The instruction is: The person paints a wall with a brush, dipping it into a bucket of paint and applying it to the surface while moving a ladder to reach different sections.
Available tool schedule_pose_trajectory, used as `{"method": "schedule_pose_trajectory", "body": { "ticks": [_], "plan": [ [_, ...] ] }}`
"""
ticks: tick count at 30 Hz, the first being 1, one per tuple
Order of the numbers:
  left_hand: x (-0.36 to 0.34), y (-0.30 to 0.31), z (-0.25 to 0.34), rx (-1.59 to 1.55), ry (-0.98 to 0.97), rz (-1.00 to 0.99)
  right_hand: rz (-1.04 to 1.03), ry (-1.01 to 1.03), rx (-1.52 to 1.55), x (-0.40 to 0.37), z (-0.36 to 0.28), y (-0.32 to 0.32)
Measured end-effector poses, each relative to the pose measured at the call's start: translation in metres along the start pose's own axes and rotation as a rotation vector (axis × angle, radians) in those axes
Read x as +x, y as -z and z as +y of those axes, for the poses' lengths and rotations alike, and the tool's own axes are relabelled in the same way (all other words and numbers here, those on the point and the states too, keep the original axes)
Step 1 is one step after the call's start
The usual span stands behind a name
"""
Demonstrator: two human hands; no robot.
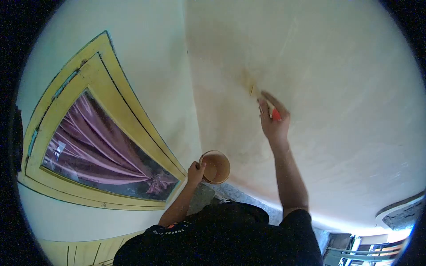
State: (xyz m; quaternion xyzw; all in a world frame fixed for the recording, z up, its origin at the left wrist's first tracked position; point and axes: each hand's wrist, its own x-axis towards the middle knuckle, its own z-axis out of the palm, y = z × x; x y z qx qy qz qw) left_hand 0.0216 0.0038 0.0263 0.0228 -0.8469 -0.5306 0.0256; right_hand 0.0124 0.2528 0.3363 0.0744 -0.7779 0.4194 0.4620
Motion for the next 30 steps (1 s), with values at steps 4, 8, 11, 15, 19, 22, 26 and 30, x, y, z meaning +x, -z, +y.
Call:
{"method": "schedule_pose_trajectory", "body": {
  "ticks": [4,8,11,15,19,22,26,30],
  "plan": [
    [-0.008,0.0,-0.013,0.037,0.026,-0.012,0.005,0.689,-0.669,0.07,-0.054,-0.012],
    [-0.008,0.001,-0.016,0.035,-0.029,-0.022,-0.097,0.706,-0.85,0.084,-0.038,-0.04],
    [-0.008,0.006,-0.015,-0.004,-0.022,-0.045,-0.439,0.538,-1.134,0.057,0.025,-0.062],
    [-0.008,0.009,-0.011,0.015,-0.049,-0.062,-0.75,0.415,-1.08,-0.003,0.064,-0.08],
    [-0.006,0.006,-0.017,0.045,-0.1,-0.026,-0.843,0.315,-1.013,0.006,0.054,-0.091],
    [-0.007,0.007,-0.016,0.034,-0.063,-0.042,-0.702,0.292,-1.039,0.066,0.032,-0.081],
    [-0.009,0.008,-0.021,0.018,-0.079,-0.055,-0.198,0.679,-0.982,0.141,-0.031,-0.05],
    [-0.008,0.009,-0.017,-0.006,-0.089,-0.055,-0.05,0.78,-0.947,0.14,-0.08,-0.044]
  ]
}}
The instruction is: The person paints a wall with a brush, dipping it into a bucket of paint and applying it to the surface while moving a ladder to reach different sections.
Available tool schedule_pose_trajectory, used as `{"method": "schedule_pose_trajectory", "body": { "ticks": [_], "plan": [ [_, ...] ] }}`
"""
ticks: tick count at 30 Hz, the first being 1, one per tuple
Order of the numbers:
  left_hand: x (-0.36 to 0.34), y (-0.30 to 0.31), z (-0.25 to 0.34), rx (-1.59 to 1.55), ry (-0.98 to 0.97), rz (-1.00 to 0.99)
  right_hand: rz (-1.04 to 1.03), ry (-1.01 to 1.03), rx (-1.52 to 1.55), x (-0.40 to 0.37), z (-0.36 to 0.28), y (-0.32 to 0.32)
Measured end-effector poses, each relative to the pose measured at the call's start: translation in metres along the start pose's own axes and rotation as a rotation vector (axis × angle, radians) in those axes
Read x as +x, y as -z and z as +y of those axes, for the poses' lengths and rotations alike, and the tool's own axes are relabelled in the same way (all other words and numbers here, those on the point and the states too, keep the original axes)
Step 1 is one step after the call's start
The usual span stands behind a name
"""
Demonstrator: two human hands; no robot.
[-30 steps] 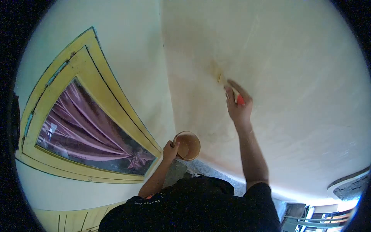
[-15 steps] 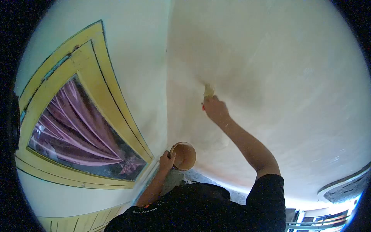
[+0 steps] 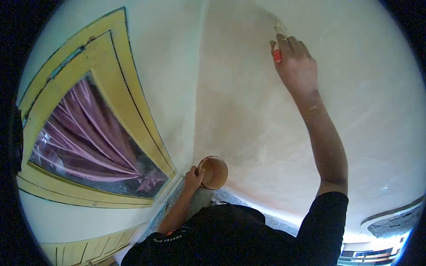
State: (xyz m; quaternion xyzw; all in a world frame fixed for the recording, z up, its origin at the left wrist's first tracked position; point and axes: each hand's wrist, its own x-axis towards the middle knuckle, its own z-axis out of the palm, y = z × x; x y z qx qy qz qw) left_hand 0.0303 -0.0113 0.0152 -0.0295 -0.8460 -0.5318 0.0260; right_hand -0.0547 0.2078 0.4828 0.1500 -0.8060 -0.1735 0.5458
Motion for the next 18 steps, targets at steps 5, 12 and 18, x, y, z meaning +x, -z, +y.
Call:
{"method": "schedule_pose_trajectory", "body": {
  "ticks": [5,12,18],
  "plan": [
    [0.004,-0.001,-0.001,0.016,-0.013,-0.009,-0.518,0.038,0.022,-0.108,-0.018,-0.082],
    [0.0,0.0,-0.005,0.034,-0.058,0.029,-0.893,-0.05,0.349,-0.15,-0.075,-0.096],
    [0.0,0.001,-0.005,0.038,-0.025,0.021,-0.349,-0.126,0.193,-0.017,0.016,-0.079]
  ]
}}
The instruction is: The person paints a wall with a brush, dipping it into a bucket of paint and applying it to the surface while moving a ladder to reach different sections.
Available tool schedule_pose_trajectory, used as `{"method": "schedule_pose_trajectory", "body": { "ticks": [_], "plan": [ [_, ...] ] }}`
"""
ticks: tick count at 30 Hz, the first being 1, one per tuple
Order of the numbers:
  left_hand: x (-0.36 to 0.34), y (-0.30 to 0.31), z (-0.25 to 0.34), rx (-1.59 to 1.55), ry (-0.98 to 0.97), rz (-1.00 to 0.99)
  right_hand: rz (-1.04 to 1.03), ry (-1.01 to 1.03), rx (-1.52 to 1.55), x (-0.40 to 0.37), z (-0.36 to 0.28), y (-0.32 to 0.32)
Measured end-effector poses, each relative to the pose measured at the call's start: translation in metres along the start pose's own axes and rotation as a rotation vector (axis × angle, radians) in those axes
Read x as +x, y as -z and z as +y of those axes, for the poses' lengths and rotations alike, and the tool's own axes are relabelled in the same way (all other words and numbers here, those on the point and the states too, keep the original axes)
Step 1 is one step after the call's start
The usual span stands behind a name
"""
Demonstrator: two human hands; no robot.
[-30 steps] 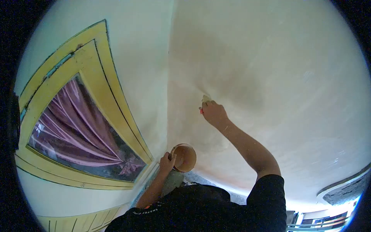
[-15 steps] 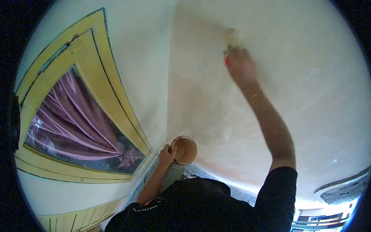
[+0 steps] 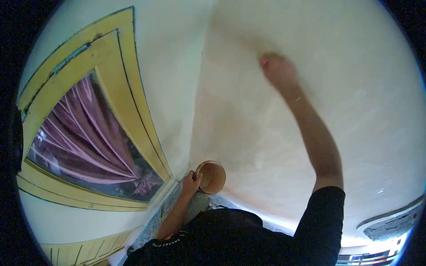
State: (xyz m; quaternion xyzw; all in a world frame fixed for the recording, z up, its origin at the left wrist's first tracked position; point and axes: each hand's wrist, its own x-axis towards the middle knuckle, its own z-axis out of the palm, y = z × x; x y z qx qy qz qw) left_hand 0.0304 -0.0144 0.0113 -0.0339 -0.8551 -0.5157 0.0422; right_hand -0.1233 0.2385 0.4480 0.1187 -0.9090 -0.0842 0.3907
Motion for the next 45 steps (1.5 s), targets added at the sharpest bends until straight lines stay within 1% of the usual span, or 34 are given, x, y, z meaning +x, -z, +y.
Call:
{"method": "schedule_pose_trajectory", "body": {
  "ticks": [2,3,5,6,8,10,11,12,13,14,15,16,18,19,22,23,24,25,26,27,28,29,31,33,34,35,36,37,38,39,40,42,43,45],
  "plan": [
    [0.0,-0.001,-0.002,-0.028,0.003,0.005,0.248,0.098,-0.088,0.03,-0.007,0.049],
    [0.001,-0.001,-0.002,-0.053,-0.01,0.007,0.244,0.103,-0.086,0.04,-0.013,0.064],
    [0.001,0.0,0.001,-0.057,0.012,-0.007,0.571,0.138,-0.292,0.051,-0.025,0.082],
    [0.001,0.001,0.002,-0.058,0.028,-0.021,0.569,0.14,-0.296,0.05,-0.023,0.074],
    [0.0,0.004,0.006,-0.057,0.025,-0.02,0.452,0.132,-0.427,0.041,-0.012,0.035],
    [0.001,0.004,0.006,-0.062,0.016,-0.011,0.087,0.12,-0.329,0.001,-0.019,-0.019],
    [0.001,0.002,0.004,-0.09,0.02,-0.017,-0.079,0.127,-0.227,-0.022,-0.02,-0.055],
    [0.002,0.001,0.002,-0.116,0.023,-0.022,-0.063,0.237,-0.288,-0.05,-0.034,-0.073],
    [0.003,0.0,0.0,-0.113,0.01,-0.02,-0.217,0.295,-0.188,-0.07,-0.048,-0.083],
    [0.002,0.0,-0.002,-0.097,-0.013,0.006,-0.265,0.321,-0.086,-0.091,-0.052,-0.11],
    [0.002,-0.001,-0.002,-0.084,-0.036,0.03,-0.382,0.29,-0.017,-0.108,-0.057,-0.129],
    [-0.001,-0.001,-0.002,-0.083,-0.04,0.021,-0.384,0.281,-0.019,-0.111,-0.065,-0.127],
    [-0.001,0.002,0.001,-0.083,-0.019,0.041,-0.6,0.092,0.17,-0.107,-0.081,-0.12],
    [-0.001,0.003,0.002,-0.086,-0.017,0.039,-0.542,0.053,0.206,-0.101,-0.076,-0.118],
    [-0.004,0.007,0.003,-0.145,0.035,-0.024,-0.402,0.071,0.044,-0.04,-0.053,-0.086],
    [-0.003,0.008,0.005,-0.151,0.043,-0.022,-0.331,0.067,0.049,-0.011,-0.039,-0.07],
    [-0.003,0.009,0.006,-0.157,0.05,-0.016,-0.273,-0.018,0.004,0.016,-0.043,-0.032],
    [-0.003,0.006,0.004,-0.152,0.054,-0.015,-0.086,0.023,-0.09,0.037,-0.034,-0.015],
    [-0.002,0.004,-0.002,-0.117,0.023,0.003,0.17,0.094,-0.178,0.074,-0.026,0.022],
    [0.0,0.001,-0.003,-0.09,-0.017,0.019,0.242,0.106,-0.252,0.09,-0.03,0.049],
    [-0.001,0.002,-0.003,-0.085,-0.023,0.021,0.316,0.116,-0.33,0.098,-0.031,0.063],
    [-0.001,0.002,-0.002,-0.1,-0.011,0.013,0.326,0.111,-0.333,0.102,-0.029,0.064],
    [0.0,0.003,-0.001,-0.121,-0.015,0.019,0.614,0.278,-0.331,0.113,-0.025,0.066],
    [0.0,0.002,-0.002,-0.094,-0.015,-0.008,0.412,0.19,-0.303,0.103,-0.025,0.029],
    [0.0,0.002,-0.002,-0.104,-0.03,0.01,0.244,0.233,-0.361,0.088,-0.026,0.002],
    [0.0,0.002,-0.002,-0.097,-0.016,0.008,0.12,0.275,-0.28,0.073,-0.022,-0.039],
    [0.0,0.002,-0.002,-0.092,-0.002,0.007,0.133,0.425,-0.293,0.05,-0.027,-0.073],
    [0.0,0.003,-0.002,-0.107,-0.016,0.029,-0.023,0.46,-0.186,0.02,-0.051,-0.077],
    [0.0,0.004,-0.002,-0.102,-0.024,0.013,-0.231,0.39,-0.146,-0.003,-0.072,-0.084],
    [-0.001,0.005,-0.002,-0.096,-0.03,-0.005,-0.417,0.435,0.114,-0.019,-0.077,-0.104],
    [-0.002,0.005,-0.003,-0.108,-0.043,0.016,-0.475,0.442,-0.009,-0.037,-0.089,-0.118],
    [-0.002,0.006,-0.005,-0.133,-0.017,-0.024,-0.633,0.446,0.044,-0.046,-0.101,-0.128],
    [0.001,0.007,-0.003,-0.14,-0.026,-0.016,-0.624,0.45,0.034,-0.035,-0.102,-0.126],
    [-0.004,0.008,-0.003,-0.121,0.015,-0.037,-0.713,0.33,0.085,-0.011,-0.103,-0.115]
  ]
}}
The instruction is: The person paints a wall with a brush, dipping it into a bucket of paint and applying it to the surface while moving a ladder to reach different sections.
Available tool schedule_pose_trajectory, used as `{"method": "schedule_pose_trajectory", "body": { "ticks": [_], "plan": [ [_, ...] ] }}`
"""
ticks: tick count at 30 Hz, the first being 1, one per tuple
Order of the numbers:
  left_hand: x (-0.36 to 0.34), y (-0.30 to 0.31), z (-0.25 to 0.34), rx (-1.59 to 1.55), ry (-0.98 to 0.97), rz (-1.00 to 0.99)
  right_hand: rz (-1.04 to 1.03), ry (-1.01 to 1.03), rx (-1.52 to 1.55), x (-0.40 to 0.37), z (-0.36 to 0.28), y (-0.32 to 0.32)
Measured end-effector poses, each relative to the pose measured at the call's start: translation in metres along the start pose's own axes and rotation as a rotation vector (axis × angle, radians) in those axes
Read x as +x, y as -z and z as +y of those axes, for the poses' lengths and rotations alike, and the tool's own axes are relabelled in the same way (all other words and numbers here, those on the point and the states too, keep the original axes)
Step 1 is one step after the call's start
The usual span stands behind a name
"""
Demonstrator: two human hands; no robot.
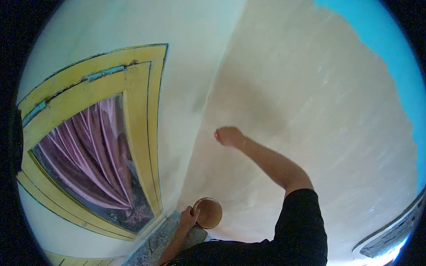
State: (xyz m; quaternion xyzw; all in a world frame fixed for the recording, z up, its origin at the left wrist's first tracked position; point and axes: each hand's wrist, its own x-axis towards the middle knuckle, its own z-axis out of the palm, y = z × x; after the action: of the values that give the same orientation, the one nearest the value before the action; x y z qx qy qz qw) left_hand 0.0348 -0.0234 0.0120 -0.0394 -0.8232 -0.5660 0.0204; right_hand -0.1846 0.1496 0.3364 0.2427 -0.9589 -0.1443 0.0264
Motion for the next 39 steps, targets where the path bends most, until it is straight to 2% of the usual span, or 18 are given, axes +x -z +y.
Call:
{"method": "schedule_pose_trajectory", "body": {
  "ticks": [2,5,6,7,10,12,13,15,17,19,21,23,26,29,31,34,36,39],
  "plan": [
    [-0.003,0.001,0.001,-0.017,0.001,0.005,0.234,-0.025,-0.069,0.02,0.034,0.032],
    [-0.002,-0.002,-0.005,0.014,-0.044,0.052,0.631,-0.092,-0.195,0.011,0.07,0.163],
    [-0.001,-0.006,-0.01,0.06,-0.086,0.078,0.587,-0.349,-0.17,0.012,0.082,0.208],
    [0.0,-0.008,-0.012,0.049,-0.06,0.065,0.787,-0.295,-0.317,0.003,0.087,0.245],
    [-0.001,0.001,0.0,-0.016,0.01,-0.001,1.001,-0.292,-0.522,-0.021,0.091,0.342],
    [0.004,-0.014,-0.021,0.026,-0.01,0.008,1.244,-0.241,-0.825,-0.028,0.096,0.387],
    [0.005,-0.011,-0.013,0.017,0.006,0.018,1.261,-0.239,-0.849,-0.026,0.109,0.4],
    [-0.004,0.01,0.016,0.005,0.005,0.029,1.085,-0.415,-0.91,-0.01,0.146,0.403],
    [-0.007,0.036,0.053,-0.07,0.131,-0.19,0.93,-0.327,-0.852,-0.001,0.145,0.369],
    [-0.002,0.029,0.042,-0.059,0.113,-0.18,0.703,-0.115,-0.632,-0.001,0.118,0.32],
    [0.0,0.024,0.039,-0.06,0.111,-0.176,0.625,0.157,-0.414,0.005,0.102,0.264],
    [-0.004,0.025,0.043,-0.034,0.11,-0.158,0.28,0.041,-0.123,-0.008,0.055,0.254],
    [-0.008,0.038,0.058,-0.038,0.084,-0.133,0.251,-0.073,0.018,-0.003,0.071,0.266],
    [-0.006,0.03,0.05,-0.053,0.151,-0.118,0.553,0.064,0.131,0.014,0.177,0.31],
    [-0.006,0.031,0.049,-0.039,0.165,-0.11,0.767,-0.183,-0.157,-0.006,0.208,0.387],
    [-0.007,0.036,0.061,-0.049,0.205,-0.121,1.019,-0.317,-0.498,-0.057,0.167,0.482],
    [-0.003,0.028,0.052,-0.061,0.226,-0.136,1.094,-0.325,-0.621,-0.064,0.165,0.496],
    [0.003,0.002,0.01,-0.017,0.15,-0.039,1.116,-0.138,-0.927,-0.048,0.195,0.488]
  ]
}}
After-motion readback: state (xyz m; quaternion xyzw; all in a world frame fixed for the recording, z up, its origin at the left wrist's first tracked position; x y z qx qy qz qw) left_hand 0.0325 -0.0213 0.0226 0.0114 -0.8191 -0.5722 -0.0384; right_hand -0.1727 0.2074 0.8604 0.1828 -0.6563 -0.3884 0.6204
